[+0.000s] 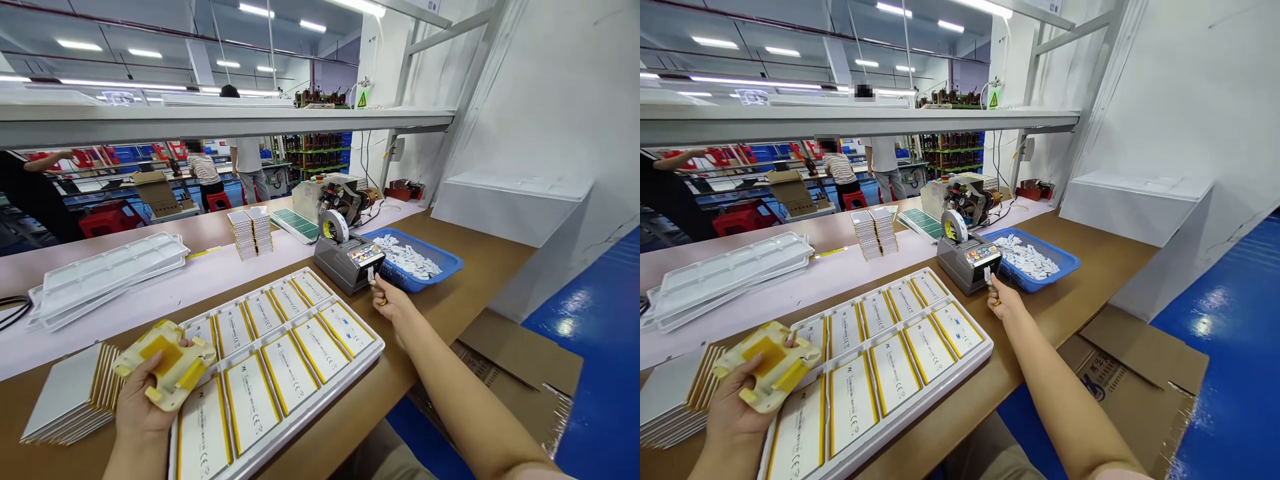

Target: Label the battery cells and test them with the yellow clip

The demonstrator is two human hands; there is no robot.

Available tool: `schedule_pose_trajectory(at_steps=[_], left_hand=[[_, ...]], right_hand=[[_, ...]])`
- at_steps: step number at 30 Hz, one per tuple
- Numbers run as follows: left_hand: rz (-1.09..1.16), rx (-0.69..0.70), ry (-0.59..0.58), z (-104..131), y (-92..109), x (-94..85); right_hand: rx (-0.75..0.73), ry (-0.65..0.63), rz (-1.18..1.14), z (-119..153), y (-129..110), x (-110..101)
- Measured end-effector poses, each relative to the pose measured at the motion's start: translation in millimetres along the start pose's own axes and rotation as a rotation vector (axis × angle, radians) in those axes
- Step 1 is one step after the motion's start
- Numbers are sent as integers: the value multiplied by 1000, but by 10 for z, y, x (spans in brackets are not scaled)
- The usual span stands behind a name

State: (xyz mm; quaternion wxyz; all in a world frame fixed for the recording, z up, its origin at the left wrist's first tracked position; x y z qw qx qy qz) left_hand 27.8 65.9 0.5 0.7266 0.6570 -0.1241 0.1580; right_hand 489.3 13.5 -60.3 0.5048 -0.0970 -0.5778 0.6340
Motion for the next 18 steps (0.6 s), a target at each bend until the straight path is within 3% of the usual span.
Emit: schedule_pose_trajectory(at_steps=[3, 5, 6, 8, 10, 11, 12, 14, 18], left_hand=[[48, -8, -15, -6, -23, -21], [96, -49, -32, -2, -54, -20], [115, -69, -41, 0, -68, -17], [131, -92, -49, 0, -88, -12], [141, -97, -50, -2, -98, -12], [148, -97, -50, -2, -100, -12], [159, -97, -53, -1, -101, -8], [176, -97, -63, 6, -98, 3], [171, -86, -80, 30, -79, 32]], right_hand=[[-154, 87, 14, 155, -77, 35], [-400, -54, 197, 383, -206, 165], [-519, -247, 358, 538, -245, 307], [-628, -813, 752, 916, -148, 643], [-536, -1296, 1106, 1236, 81, 828], [-488, -1433, 1248, 1330, 173, 878], [-463, -1496, 1367, 1376, 240, 923], [-461, -1494, 1543, 1368, 328, 1009], [-466, -1328, 1669, 1182, 385, 1076]])
Point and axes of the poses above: each hand's wrist, its own z-axis away from the middle knuckle, its own x-axis out of the palm, y = z × x, the point moved 5 cm from there along -z, towards the middle knuckle, and after that the axes turned 13 degrees about -z, right-handed, at the moved point
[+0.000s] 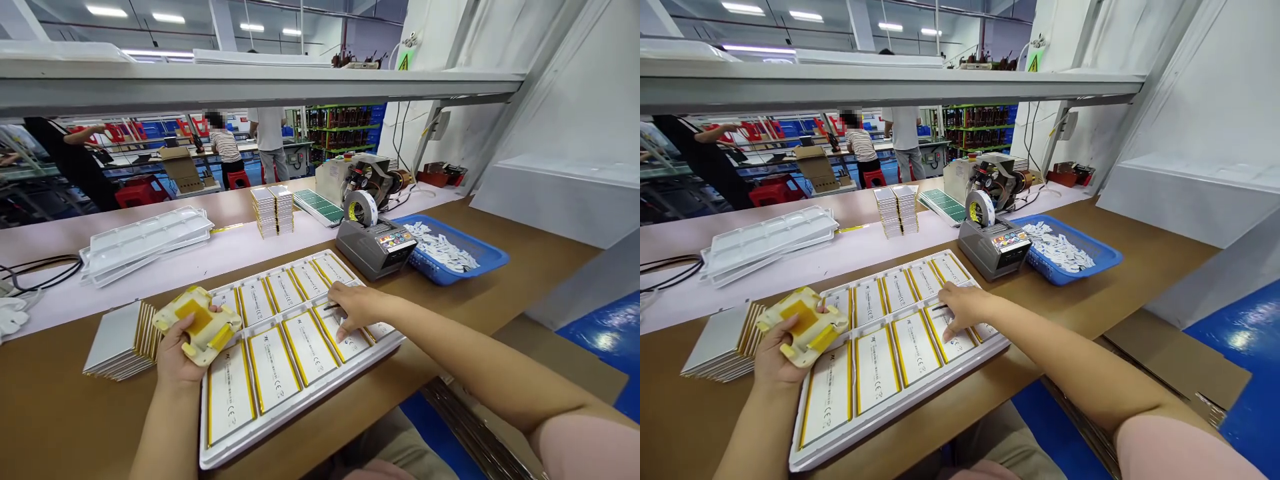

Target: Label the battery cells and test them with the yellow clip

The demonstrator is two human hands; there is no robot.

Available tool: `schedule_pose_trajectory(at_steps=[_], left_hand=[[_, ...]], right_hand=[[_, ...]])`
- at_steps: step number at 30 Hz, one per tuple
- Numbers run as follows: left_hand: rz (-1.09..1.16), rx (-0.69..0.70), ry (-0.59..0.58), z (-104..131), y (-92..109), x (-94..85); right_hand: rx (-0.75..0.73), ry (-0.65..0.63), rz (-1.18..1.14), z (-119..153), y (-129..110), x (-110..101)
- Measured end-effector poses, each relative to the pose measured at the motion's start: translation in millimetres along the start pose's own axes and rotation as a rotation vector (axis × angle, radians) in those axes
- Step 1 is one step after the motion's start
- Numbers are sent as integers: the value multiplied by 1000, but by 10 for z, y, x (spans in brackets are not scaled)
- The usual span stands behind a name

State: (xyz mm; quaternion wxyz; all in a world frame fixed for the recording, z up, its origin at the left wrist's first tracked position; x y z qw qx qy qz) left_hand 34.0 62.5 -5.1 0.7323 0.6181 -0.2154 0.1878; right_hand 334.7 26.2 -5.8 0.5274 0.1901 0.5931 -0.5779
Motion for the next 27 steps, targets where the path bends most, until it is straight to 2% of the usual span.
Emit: schedule_pose_trajectory(at_steps=[2, 4, 7, 9, 11, 13, 14, 15, 17, 20, 24, 27], left_hand=[[-13, 9, 10, 5, 9, 6], [-19, 4, 24, 3, 10, 10], [-18, -2, 21, -7, 12, 28], [-44, 17, 30, -12, 24, 34], [-86, 34, 59, -14, 37, 28], [-119, 28, 79, -13, 39, 23], [-127, 24, 83, -12, 41, 22], [-133, 22, 84, -11, 44, 22], [-147, 27, 86, -8, 54, 15], [-178, 27, 106, -8, 60, -13], [-201, 25, 106, -6, 56, -15], [-215, 30, 105, 3, 59, 6]], right_hand=[[-6, 46, -60, -8, 70, -5], [-76, 91, -143, 15, 100, 15], [-180, 236, -242, 93, 130, 41], [-210, 452, -314, 185, 216, -19], [-155, 796, -400, 353, 439, -182], [0, 1157, -439, 590, 772, -388], [105, 1285, -432, 705, 948, -487], [208, 1346, -408, 793, 1110, -580], [370, 1293, -337, 876, 1373, -740], [460, 1028, -164, 846, 1549, -868], [537, 804, 133, 798, 1506, -903], [553, 727, 208, 786, 1447, -913]])
Point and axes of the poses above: each hand's wrist, its own z-axis away from the middle knuckle, its own x-axis out of the palm, y = z × x, the point moved 5 cm from there along -z, towards the middle knuckle, and after that the axes turned 13 degrees about -z, right-handed, at the moved point
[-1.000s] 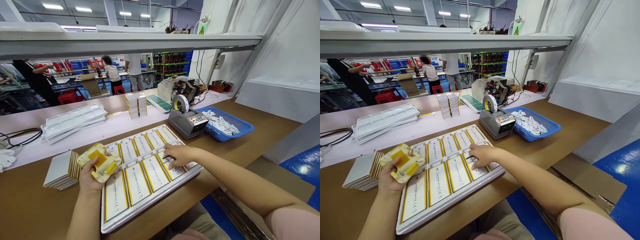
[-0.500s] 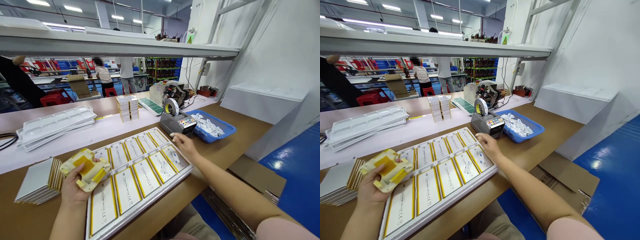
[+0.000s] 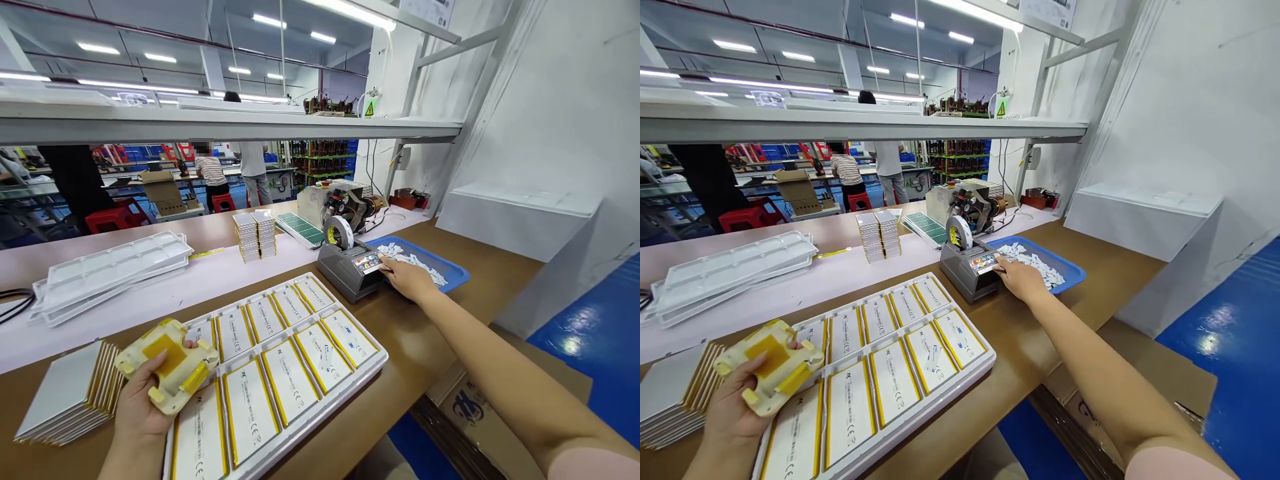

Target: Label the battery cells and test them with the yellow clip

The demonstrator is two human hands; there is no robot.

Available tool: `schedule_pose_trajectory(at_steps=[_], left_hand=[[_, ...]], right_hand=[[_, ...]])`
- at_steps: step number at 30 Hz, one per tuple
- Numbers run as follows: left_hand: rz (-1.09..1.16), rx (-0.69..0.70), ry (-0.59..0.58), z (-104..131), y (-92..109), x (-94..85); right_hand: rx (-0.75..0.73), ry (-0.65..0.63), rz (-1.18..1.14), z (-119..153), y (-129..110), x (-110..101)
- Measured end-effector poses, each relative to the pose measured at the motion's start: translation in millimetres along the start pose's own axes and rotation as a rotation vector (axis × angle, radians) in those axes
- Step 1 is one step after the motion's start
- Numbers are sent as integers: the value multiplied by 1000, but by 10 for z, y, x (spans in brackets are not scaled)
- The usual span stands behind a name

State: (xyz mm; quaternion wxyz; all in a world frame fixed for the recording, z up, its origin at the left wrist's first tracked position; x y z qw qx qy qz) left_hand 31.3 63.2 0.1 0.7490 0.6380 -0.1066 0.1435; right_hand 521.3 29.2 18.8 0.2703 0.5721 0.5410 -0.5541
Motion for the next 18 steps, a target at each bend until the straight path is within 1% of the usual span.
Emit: schedule_pose_trajectory(at_steps=[3, 5, 6, 8, 9, 10, 11, 13, 14, 15, 16, 18], left_hand=[[-5, -8, -4, 14, 4, 9], [19, -9, -6, 21, 6, 1], [36, -11, -5, 22, 6, -6], [72, -11, -9, 24, 3, -22], [86, -7, -14, 24, 2, -29], [98, -6, -24, 25, 0, -35], [110, -5, -37, 26, -4, -39], [134, -9, -59, 28, -14, -51], [145, -10, -63, 28, -18, -59], [156, -15, -64, 29, -23, -66], [166, -20, -61, 30, -29, -70], [182, -25, -56, 38, -35, -67]], right_hand=[[26, -7, -50, 6, 4, -13], [62, 12, -171, 33, 20, 4], [80, 46, -264, 63, 23, 18], [142, 165, -526, 160, 28, 67], [206, 226, -700, 225, 37, 120], [305, 267, -907, 295, 50, 205], [424, 277, -1122, 362, 52, 319], [636, 234, -1461, 459, -1, 548], [699, 218, -1554, 481, -37, 624], [730, 222, -1594, 487, -67, 665], [737, 251, -1593, 485, -86, 675], [751, 341, -1563, 493, -120, 649]])
Point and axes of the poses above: each hand's wrist, its own z-axis away from the middle knuckle, its own x-axis out of the palm, y = z × x, the point moved 5 cm from there along -z, towards the middle knuckle, and after that the axes turned 13 degrees about -z, right-handed, at the moved point
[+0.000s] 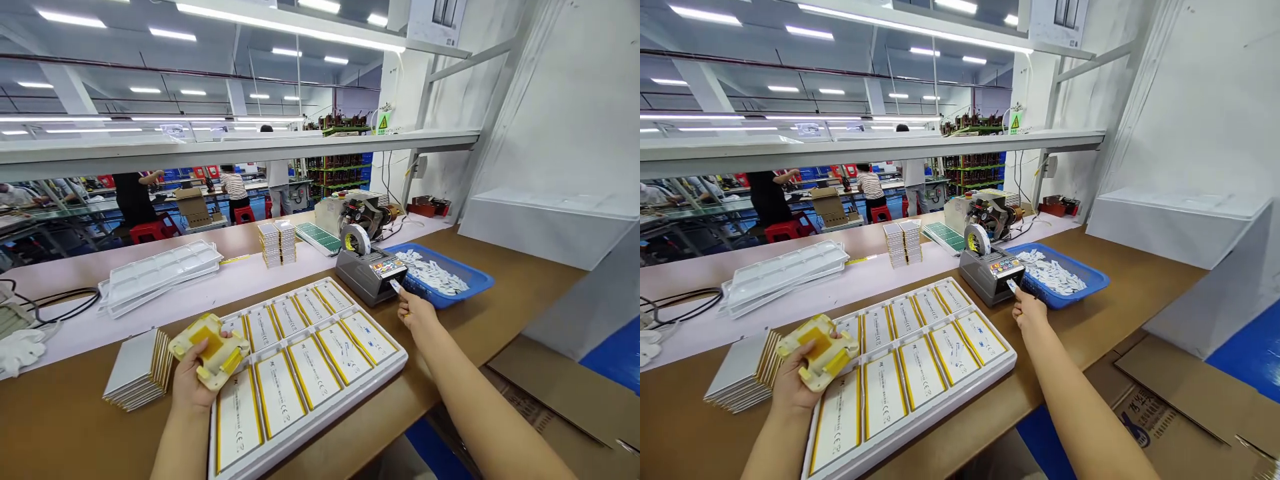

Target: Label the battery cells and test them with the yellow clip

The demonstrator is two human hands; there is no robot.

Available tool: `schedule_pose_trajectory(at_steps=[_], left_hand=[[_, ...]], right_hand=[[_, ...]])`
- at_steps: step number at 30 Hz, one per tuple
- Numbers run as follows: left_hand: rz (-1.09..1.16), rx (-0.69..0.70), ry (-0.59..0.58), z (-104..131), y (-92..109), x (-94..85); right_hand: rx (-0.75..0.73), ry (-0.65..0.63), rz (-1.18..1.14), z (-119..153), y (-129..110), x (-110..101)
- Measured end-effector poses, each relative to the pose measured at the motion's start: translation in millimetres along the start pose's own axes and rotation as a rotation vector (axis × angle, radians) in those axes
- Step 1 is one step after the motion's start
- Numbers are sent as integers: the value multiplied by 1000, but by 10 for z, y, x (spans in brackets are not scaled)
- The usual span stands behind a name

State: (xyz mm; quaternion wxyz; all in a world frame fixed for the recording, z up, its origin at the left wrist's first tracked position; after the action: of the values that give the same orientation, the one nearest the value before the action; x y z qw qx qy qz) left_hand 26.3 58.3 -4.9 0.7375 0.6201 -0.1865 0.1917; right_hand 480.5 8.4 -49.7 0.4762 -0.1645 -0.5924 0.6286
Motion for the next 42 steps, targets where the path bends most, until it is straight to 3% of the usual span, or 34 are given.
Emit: schedule_pose_trajectory(at_steps=[2, 3, 4, 6, 8, 9, 10, 12, 14, 17, 20, 22, 24, 26, 27, 30, 32, 34, 36, 39, 42], left_hand=[[13, -8, 1, 18, -14, 21], [18, -17, 2, 28, -25, 33], [23, -25, 4, 37, -37, 45], [29, -44, 15, 48, -64, 57], [33, -51, 27, 49, -86, 50], [33, -52, 34, 49, -94, 40], [34, -50, 33, 48, -100, 30], [42, -49, 3, 45, -106, 21], [57, -50, -50, 36, -108, 23], [75, -64, -87, 15, -117, 25], [79, -62, -72, -1, -114, 28], [64, -60, -54, -1, -104, 33], [38, -56, -29, 0, -85, 35], [9, -35, -4, -6, -54, 33], [-7, -24, -1, -12, -40, 35], [-64, -6, 0, -34, -20, 45], [-80, -1, 6, -45, -17, 50], [-95, -12, 42, -53, -24, 42], [-119, -32, 78, -59, -34, 31], [-125, -35, 91, -70, -34, 27], [-115, -28, 73, -72, -25, 30]], right_hand=[[-124, 38, 39, 114, -70, 48], [-232, -13, 110, 219, -126, 125], [-354, -145, 221, 364, -176, 259], [-566, -626, 520, 797, -169, 655], [-625, -1179, 799, 1323, 14, 985], [-629, -1362, 915, 1537, 110, 1086], [-630, -1478, 1029, 1698, 198, 1161], [-617, -1566, 1246, 1860, 354, 1263], [-577, -1556, 1406, 1858, 483, 1308], [-528, -1406, 1441, 1694, 589, 1331], [-536, -1253, 1302, 1559, 627, 1349], [-549, -1225, 1140, 1538, 612, 1362], [-557, -1227, 984, 1506, 537, 1349], [-579, -1143, 865, 1356, 358, 1259], [-608, -1021, 817, 1211, 217, 1166], [-718, -443, 730, 624, -323, 671], [-702, -197, 830, 255, -586, 352], [-646, -177, 1011, -32, -715, 188], [-626, -253, 1196, -197, -758, 148], [-658, -313, 1386, -273, -792, 180], [-646, -356, 1400, -268, -812, 198]])
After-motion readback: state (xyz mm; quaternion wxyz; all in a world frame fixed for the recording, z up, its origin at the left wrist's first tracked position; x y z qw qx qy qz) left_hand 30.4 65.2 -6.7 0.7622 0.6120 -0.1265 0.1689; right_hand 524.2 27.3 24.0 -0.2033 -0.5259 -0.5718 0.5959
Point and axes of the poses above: each hand's wrist, its own z-axis away from the middle knuckle, its own x-axis out of the palm, y = z × x, the point moved 5 cm from there along -z, towards the middle knuckle, and after that the axes turned 13 degrees about -z, right-handed, at the moved point
